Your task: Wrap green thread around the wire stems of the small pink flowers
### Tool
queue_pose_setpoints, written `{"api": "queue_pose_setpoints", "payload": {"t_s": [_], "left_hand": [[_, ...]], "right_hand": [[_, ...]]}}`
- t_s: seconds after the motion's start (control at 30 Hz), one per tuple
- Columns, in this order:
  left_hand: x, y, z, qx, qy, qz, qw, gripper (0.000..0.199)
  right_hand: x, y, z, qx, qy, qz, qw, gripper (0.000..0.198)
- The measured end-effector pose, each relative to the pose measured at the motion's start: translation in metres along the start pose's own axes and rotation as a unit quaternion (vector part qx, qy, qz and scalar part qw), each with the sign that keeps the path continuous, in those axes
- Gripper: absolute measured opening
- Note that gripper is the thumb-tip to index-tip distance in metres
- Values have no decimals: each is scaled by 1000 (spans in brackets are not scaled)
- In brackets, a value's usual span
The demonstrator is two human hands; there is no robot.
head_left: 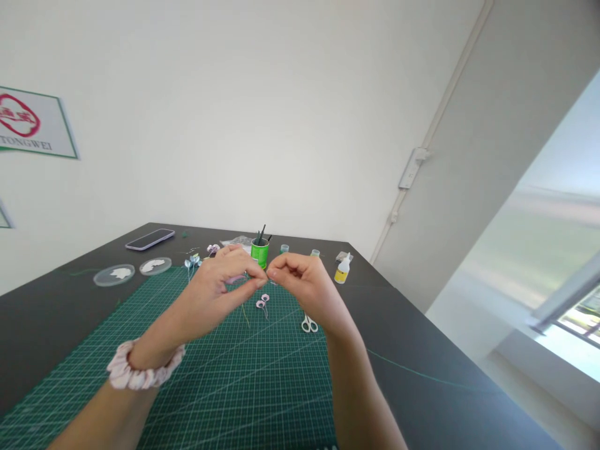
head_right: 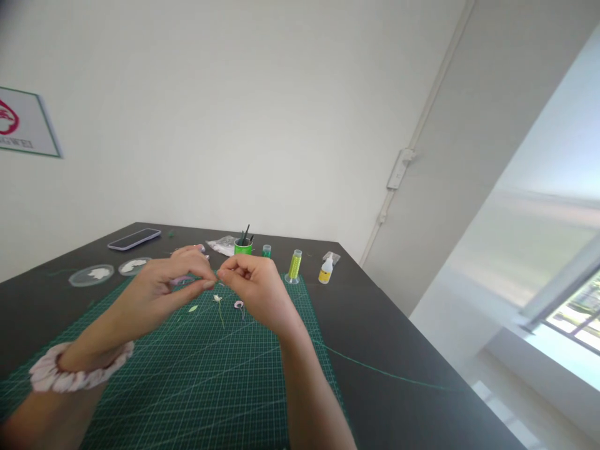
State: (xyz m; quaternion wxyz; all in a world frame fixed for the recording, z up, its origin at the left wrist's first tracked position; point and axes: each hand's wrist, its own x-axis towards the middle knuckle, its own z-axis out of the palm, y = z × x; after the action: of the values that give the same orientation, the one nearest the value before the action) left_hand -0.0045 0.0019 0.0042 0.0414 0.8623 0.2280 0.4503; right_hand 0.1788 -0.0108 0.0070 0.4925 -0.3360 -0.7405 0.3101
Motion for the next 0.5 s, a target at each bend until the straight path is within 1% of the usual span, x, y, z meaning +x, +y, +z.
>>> {"api": "queue_pose_setpoints", "payload": {"t_s": [0.1, 0.2, 0.33, 0.5], "left_hand": [[0, 2, -1, -31, 21, -23, 999, 18], [1, 5, -3, -48, 42, -47, 997, 19], [2, 8, -5, -40, 74, -71, 994, 19], [1, 9, -4, -14, 90, -95, 991, 19]], "right_hand": [[1, -1, -2, 51, -25, 13, 998, 20], [1, 0, -1, 71, -38, 24, 996, 20], [-1, -1, 3, 60, -45, 23, 997, 19], [-5, -7, 10, 34, -41, 27, 998, 20]]}}
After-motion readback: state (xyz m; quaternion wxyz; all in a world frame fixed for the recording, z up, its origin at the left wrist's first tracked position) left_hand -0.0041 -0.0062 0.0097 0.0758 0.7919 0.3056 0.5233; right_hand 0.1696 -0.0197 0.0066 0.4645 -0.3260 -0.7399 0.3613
